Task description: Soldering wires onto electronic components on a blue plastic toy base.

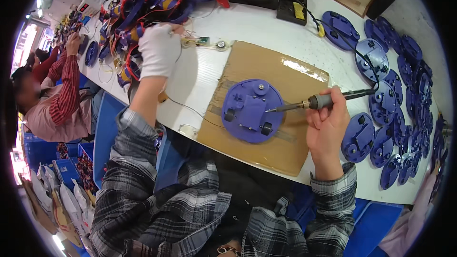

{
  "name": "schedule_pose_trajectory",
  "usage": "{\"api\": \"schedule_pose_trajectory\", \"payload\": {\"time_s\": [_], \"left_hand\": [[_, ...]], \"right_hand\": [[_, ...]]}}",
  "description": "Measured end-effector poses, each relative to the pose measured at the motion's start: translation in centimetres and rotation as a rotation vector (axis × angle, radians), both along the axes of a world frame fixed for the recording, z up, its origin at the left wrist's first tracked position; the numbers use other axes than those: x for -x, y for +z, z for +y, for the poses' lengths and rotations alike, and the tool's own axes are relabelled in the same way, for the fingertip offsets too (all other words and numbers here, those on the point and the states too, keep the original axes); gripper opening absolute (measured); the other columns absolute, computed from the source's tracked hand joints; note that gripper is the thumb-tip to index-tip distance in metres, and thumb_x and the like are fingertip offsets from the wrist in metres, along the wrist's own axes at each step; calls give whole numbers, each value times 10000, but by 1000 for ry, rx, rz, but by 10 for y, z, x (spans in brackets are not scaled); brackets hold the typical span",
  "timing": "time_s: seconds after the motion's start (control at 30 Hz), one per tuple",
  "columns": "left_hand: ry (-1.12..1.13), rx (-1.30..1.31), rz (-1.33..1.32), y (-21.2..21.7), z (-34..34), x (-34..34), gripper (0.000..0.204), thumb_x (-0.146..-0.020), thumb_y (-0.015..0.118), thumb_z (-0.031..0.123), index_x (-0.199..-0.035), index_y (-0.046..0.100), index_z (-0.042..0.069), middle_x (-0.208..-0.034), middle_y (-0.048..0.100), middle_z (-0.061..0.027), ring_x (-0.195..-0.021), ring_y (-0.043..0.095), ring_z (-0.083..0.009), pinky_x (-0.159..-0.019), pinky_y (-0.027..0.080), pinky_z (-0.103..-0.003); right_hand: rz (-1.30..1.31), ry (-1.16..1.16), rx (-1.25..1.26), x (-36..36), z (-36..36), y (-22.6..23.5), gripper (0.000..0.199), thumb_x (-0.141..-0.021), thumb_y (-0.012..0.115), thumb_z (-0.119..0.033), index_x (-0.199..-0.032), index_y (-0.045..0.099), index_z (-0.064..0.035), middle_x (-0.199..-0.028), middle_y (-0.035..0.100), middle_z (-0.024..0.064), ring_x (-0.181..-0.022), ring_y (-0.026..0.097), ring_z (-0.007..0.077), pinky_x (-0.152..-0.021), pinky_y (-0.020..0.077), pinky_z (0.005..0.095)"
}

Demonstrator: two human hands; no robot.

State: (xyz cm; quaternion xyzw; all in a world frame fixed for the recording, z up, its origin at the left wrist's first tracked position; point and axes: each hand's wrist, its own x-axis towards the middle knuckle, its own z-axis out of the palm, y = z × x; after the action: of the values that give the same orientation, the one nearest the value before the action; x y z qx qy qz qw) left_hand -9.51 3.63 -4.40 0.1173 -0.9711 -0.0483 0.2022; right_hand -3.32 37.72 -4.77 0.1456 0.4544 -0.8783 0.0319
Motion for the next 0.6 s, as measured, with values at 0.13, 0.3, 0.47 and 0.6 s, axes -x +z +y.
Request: {"api": "schedule_pose_trajectory", "payload": {"time_s": [0.13,0.3,0.47,0.6], "left_hand": [[-243,-517,229,37,54,-39,104,-805,607,111,-819,676,34,-786,640,-95,-709,601,-241,-639,460,-315],[-358,-1012,32,27,109,-85,85,-839,589,52,-832,660,6,-771,603,-69,-637,566,-177,-593,444,-245],[-544,-753,157,5,123,-95,38,-806,626,29,-828,656,22,-738,574,-62,-603,544,-171,-543,436,-260],[-522,-670,104,6,125,-102,55,-755,679,23,-801,656,44,-705,555,-53,-595,538,-170,-518,428,-274]], "right_hand": [[-64,-102,-28,8,-5,-2,243,-938,474,-296,-848,540,-81,-519,333,-69,-379,227,34,-396,217,205],[30,-19,3,18,-11,-7,258,-940,478,-288,-851,553,-58,-552,355,-47,-414,256,49,-410,211,214],[43,-98,-83,18,-16,-10,269,-939,480,-281,-840,554,-42,-550,350,-40,-423,266,58,-409,208,218],[58,-68,-71,12,-10,-13,274,-916,535,-280,-802,557,-31,-546,356,-32,-430,284,60,-405,228,223]]}}
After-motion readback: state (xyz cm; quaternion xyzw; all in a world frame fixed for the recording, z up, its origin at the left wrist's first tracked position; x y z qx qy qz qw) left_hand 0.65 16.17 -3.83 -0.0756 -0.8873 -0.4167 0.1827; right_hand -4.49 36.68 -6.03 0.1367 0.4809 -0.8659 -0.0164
